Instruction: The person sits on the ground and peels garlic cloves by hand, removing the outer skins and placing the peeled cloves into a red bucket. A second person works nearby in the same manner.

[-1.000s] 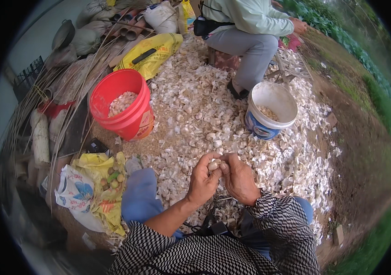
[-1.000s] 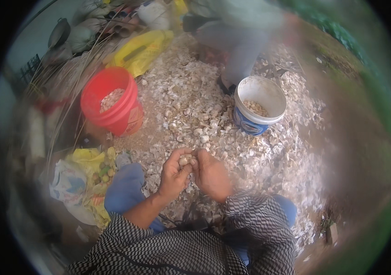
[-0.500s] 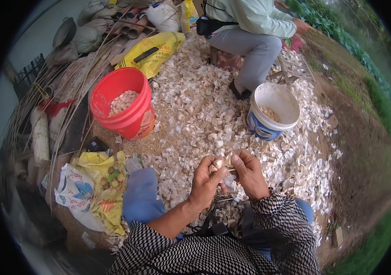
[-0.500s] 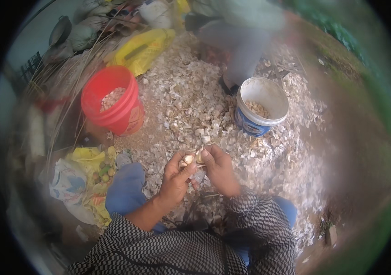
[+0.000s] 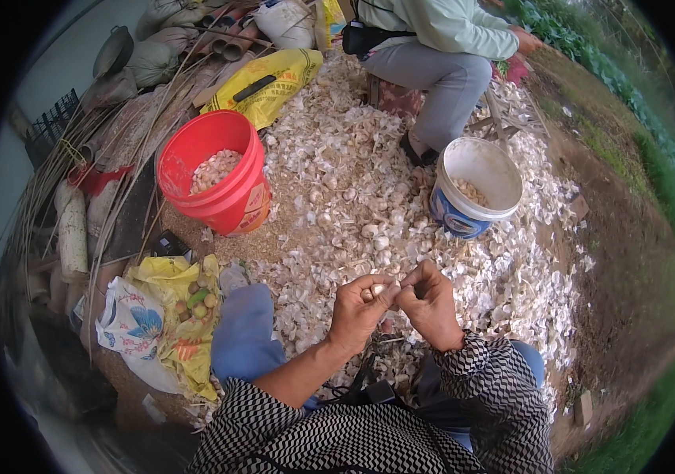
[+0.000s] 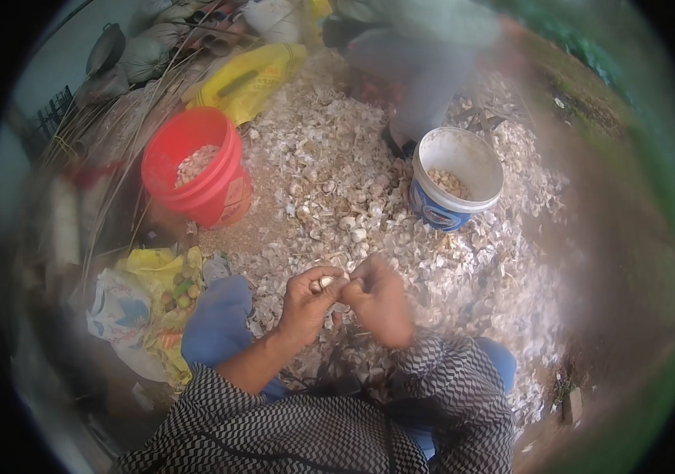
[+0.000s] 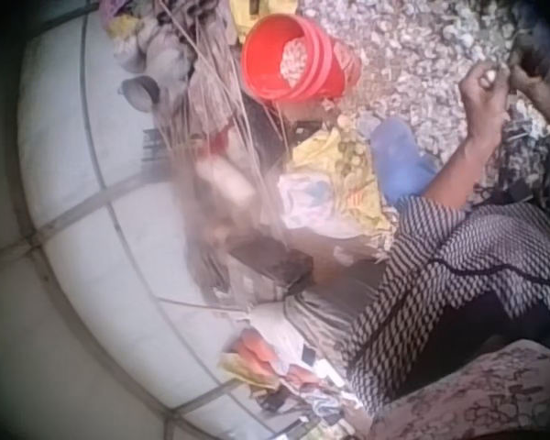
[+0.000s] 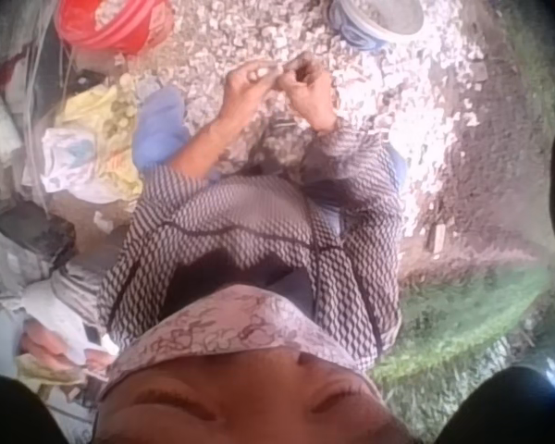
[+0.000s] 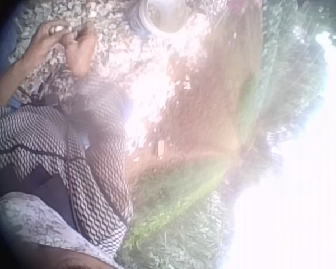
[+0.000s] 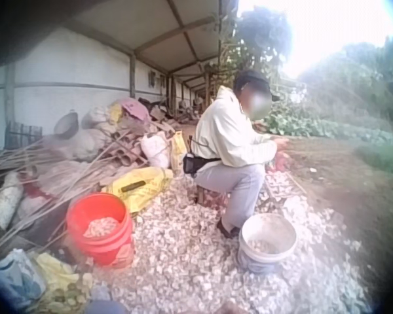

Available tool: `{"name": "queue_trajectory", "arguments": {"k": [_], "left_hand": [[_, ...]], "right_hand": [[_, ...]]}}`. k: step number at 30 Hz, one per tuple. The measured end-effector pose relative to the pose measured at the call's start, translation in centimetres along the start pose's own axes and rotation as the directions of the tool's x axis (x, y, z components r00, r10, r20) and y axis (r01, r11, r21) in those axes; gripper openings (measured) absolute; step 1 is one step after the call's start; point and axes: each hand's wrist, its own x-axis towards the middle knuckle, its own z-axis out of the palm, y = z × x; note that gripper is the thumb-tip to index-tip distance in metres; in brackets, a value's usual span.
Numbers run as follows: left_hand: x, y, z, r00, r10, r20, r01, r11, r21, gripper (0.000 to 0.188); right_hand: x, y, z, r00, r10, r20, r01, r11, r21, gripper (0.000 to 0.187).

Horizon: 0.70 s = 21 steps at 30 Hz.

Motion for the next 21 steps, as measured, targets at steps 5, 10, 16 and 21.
{"name": "queue_trajectory", "arguments": {"k": [5,10,16,21], "left_hand": [[-0.1,0.7,0.1,0.998,0.058,0.01,-0.058,0.995,0.08,0.023],[0.9,0.8,-0.7,0.985,0.124,0.122,-0.154,0.947,0.28,0.037],[0.8,0.6,-1.2,0.966,0.095,0.241,-0.156,0.956,0.249,0.049],[0.7,1.6,-1.5,0.966,-0.096,0.238,0.025,0.959,0.283,0.053]], "right_hand": [[0.4,-1.0,-0.1,0.976,0.211,0.051,-0.216,0.92,0.328,0.004],[0.6,-0.6,-0.3,0.973,0.18,0.142,-0.208,0.952,0.225,0.008],[0.9,-1.1,-0.5,0.971,0.142,0.19,-0.151,0.988,0.031,0.007],[0.8,-1.2,-0.9,0.963,0.128,0.239,-0.149,0.986,0.072,0.012]]}}
